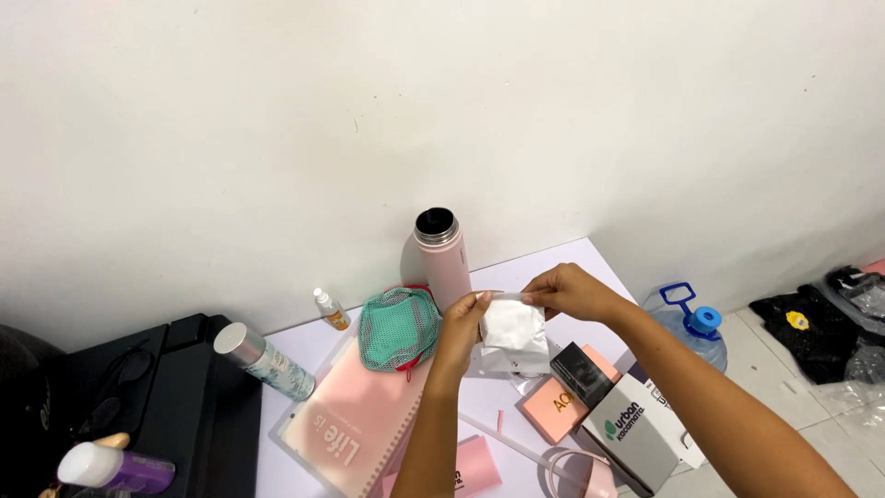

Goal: Unboxing and organizing personal items, cosmetics, and accessories on a desk and shelf.

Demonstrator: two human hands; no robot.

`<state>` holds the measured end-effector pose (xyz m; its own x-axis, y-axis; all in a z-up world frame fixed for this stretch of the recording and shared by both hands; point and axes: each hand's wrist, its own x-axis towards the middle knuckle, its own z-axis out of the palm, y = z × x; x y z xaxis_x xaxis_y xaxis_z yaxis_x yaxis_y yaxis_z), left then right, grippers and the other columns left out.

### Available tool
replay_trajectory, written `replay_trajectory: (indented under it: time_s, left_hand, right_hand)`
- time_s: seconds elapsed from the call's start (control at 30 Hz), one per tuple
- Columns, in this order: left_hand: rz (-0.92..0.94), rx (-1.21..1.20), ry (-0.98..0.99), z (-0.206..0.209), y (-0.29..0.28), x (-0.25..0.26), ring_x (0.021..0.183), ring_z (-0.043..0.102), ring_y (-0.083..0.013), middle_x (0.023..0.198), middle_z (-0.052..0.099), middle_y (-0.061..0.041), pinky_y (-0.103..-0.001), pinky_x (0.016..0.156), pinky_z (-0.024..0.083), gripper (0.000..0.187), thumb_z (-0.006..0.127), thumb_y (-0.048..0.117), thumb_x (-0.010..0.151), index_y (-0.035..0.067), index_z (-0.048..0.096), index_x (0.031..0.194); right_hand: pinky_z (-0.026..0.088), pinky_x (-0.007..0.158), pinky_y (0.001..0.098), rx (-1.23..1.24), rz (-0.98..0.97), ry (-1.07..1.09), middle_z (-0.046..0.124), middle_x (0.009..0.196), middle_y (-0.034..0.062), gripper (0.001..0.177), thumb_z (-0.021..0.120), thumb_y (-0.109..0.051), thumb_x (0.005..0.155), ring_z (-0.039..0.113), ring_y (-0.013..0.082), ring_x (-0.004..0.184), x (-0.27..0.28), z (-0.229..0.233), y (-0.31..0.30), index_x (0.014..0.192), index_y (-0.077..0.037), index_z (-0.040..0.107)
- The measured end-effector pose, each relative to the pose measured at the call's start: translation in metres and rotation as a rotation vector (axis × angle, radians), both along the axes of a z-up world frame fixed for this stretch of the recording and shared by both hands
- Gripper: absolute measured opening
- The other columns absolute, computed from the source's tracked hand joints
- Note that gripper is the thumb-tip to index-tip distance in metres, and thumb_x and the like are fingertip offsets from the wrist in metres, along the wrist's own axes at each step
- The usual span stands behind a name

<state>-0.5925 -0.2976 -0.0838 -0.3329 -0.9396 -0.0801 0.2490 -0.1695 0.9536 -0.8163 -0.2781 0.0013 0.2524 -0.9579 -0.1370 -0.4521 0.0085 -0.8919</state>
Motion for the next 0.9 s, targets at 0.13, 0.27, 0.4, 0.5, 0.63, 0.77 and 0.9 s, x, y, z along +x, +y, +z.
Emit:
replay_trajectory:
  time_s: [0.13,0.27,0.4,0.5,0.63,0.77,0.9]
  left_hand:
    - [0.063,0.021,-0.076,-0.041,-0.006,0.011,0.085,0.072,-0.0187,0.102,0.072,-0.01,-0.033,0.07,0.059,0.052,0.055,0.044,0.098,0.002,0.071,0.124]
    - [-0.009,0.37,-0.025,-0.037,0.007,0.022,0.112,0.068,-0.0344,0.128,0.062,-0.021,-0.05,0.089,0.06,0.08,0.033,0.066,0.097,0.003,0.048,0.143]
    - [-0.265,0.594,0.615,-0.018,0.02,0.013,0.117,0.065,-0.0433,0.131,0.061,-0.03,-0.052,0.095,0.057,0.098,0.037,0.075,0.088,-0.006,0.04,0.142]
    - [-0.095,0.384,0.502,-0.064,0.007,0.014,0.13,0.063,-0.0279,0.14,0.062,-0.013,-0.047,0.109,0.053,0.056,0.063,0.028,0.099,0.006,0.044,0.147]
    - [0.087,0.421,0.379,-0.054,0.015,0.032,0.126,0.064,-0.0226,0.134,0.066,-0.008,-0.043,0.109,0.054,0.053,0.066,0.017,0.089,0.014,0.051,0.14]
    - [0.167,0.508,0.347,-0.06,0.025,0.049,0.125,0.061,-0.0182,0.132,0.064,0.001,-0.043,0.103,0.05,0.04,0.061,0.018,0.094,0.02,0.052,0.133]
    - [0.222,0.501,0.382,-0.081,0.023,0.06,0.121,0.065,-0.0214,0.131,0.066,-0.005,-0.042,0.1,0.056,0.036,0.063,0.019,0.097,0.012,0.054,0.131]
  right_hand:
    - [0.067,0.076,0.0317,-0.005,-0.032,0.106,0.083,0.089,0.0097,0.023,0.07,-0.021,0.093,0.079,0.0151,0.077,0.004,0.005,0.006,0.107,-0.006,0.081]
    - [0.062,0.084,0.0383,-0.307,-0.118,0.252,0.081,0.101,0.0036,0.021,0.071,-0.02,0.093,0.077,0.022,0.091,0.012,0.02,0.024,0.111,-0.017,0.081]
    - [0.057,0.096,0.0387,-0.443,0.156,0.105,0.071,0.132,0.003,0.021,0.07,-0.01,0.09,0.054,0.0262,0.135,0.017,0.009,0.038,0.105,-0.016,0.083]
    - [0.047,0.111,0.0459,-0.669,0.461,0.192,0.065,0.148,0.0063,0.029,0.074,-0.009,0.082,0.048,0.0318,0.144,0.007,-0.014,0.036,0.105,-0.022,0.087]
    - [0.038,0.114,0.0464,-0.403,0.22,0.102,0.055,0.15,0.0103,0.06,0.062,0.002,0.073,0.047,0.0321,0.141,-0.012,-0.071,0.008,0.13,-0.017,0.071]
    - [0.055,0.106,0.0413,0.097,-0.112,0.464,0.065,0.133,0.0124,0.057,0.076,-0.023,0.082,0.065,0.0297,0.123,0.003,-0.129,-0.015,0.135,-0.011,0.061]
    - [0.056,0.1,0.039,0.405,-0.027,0.932,0.071,0.123,0.012,0.074,0.092,-0.051,0.07,0.068,0.0282,0.119,0.043,-0.093,-0.001,0.124,-0.006,0.068]
